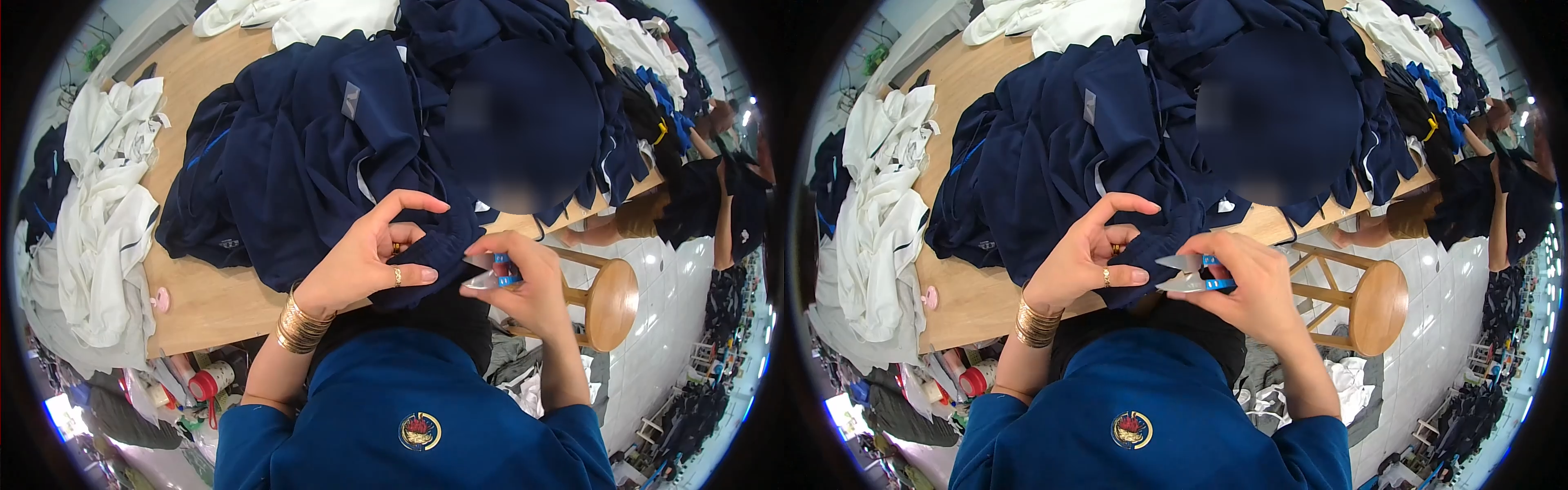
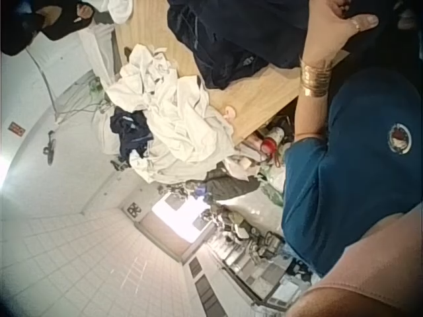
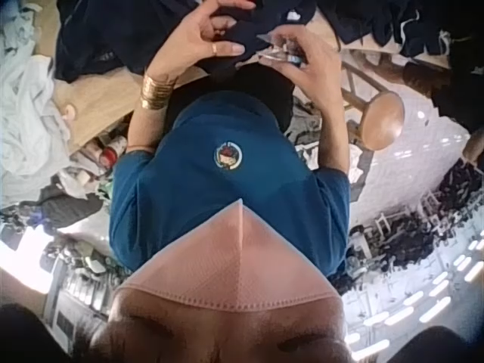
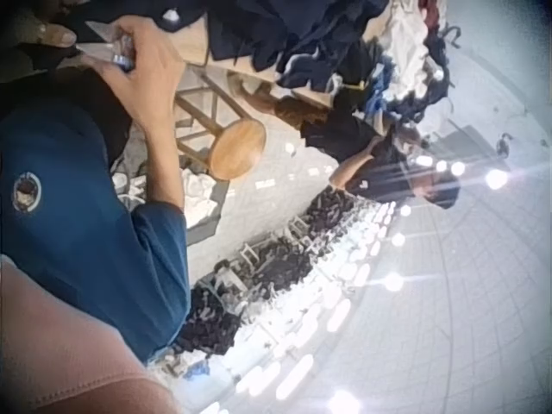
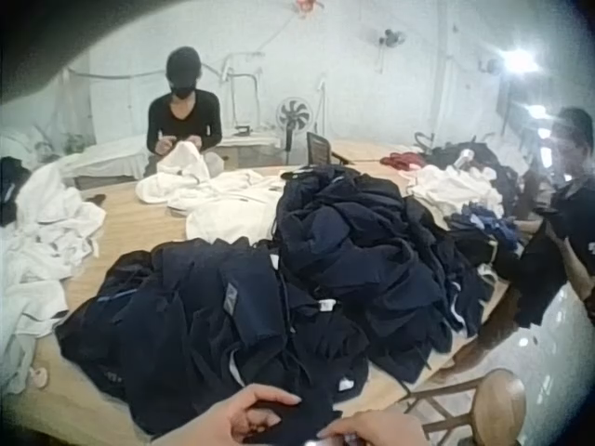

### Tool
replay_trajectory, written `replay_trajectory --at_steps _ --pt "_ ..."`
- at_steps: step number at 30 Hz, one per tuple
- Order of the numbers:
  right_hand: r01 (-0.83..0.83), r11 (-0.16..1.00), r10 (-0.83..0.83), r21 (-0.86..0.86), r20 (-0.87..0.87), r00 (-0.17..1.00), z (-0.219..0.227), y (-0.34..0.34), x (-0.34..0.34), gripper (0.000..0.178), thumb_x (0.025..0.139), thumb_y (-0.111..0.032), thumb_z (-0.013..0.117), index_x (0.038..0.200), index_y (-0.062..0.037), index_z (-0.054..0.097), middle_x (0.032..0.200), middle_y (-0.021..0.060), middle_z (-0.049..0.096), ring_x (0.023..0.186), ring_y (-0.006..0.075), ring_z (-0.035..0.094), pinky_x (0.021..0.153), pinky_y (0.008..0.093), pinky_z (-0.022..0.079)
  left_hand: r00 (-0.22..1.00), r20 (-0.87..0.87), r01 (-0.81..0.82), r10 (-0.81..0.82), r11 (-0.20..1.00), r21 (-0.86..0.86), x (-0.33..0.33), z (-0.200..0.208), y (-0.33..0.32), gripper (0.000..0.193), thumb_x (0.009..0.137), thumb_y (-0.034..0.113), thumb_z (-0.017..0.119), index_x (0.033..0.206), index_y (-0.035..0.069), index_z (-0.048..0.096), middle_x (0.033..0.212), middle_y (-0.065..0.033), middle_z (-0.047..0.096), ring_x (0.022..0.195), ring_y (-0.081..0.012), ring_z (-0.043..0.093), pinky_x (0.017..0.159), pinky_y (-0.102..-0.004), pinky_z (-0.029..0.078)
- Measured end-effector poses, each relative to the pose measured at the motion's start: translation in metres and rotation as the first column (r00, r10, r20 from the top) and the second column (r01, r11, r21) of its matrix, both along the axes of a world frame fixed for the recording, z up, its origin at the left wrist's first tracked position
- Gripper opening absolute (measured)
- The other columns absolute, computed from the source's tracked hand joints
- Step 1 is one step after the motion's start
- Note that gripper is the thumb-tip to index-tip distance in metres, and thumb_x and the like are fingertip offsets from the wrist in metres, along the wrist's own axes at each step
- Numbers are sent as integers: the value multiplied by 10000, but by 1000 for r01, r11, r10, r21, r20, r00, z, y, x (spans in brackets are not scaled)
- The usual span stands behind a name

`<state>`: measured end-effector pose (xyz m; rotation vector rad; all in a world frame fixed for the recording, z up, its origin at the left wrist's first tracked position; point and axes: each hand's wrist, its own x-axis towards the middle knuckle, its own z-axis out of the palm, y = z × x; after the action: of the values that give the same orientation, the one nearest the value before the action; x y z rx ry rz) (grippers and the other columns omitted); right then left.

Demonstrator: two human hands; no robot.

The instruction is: Trimming loose threads from dark blue garments using thread snips in a factory setting.

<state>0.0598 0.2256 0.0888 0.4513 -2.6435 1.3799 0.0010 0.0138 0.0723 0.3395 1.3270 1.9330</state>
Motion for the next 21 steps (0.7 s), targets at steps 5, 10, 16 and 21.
replay_trajectory --at_steps 5,10,16,21 --pt "-78 922 154 380 -173 973 16 15 -6 321 663 -334 750 866 -126 615 706 -17 543 587 158 501 548 285 372 999 -46 -1 -1 999 -45 1 3 1 616 724 -22 708 1256 82 417 878 -34 618 791 -65 566 738 -203 445" --pt "-25 813 213 582 -257 943 16 17 -9 301 677 -409 708 850 -178 621 644 -42 456 608 134 458 587 297 300 998 -56 -10 7 999 -45 -1 0 2 670 702 -49 711 1278 71 391 864 -32 600 764 -55 567 686 -179 463" --pt "-34 809 233 587 -267 935 18 17 -8 280 684 -405 705 845 -191 624 653 -43 455 616 133 452 598 302 287 998 -46 -36 34 998 -49 1 5 2 657 697 -32 724 1265 67 408 847 -33 602 755 -58 571 691 -183 467" --pt "-10 776 241 630 -283 928 16 16 -9 277 692 -406 702 847 -191 624 654 -45 455 617 133 450 600 301 287 996 -67 -63 59 996 -59 -1 0 2 652 693 -8 737 1257 65 418 832 -31 606 751 -61 574 695 -183 468"
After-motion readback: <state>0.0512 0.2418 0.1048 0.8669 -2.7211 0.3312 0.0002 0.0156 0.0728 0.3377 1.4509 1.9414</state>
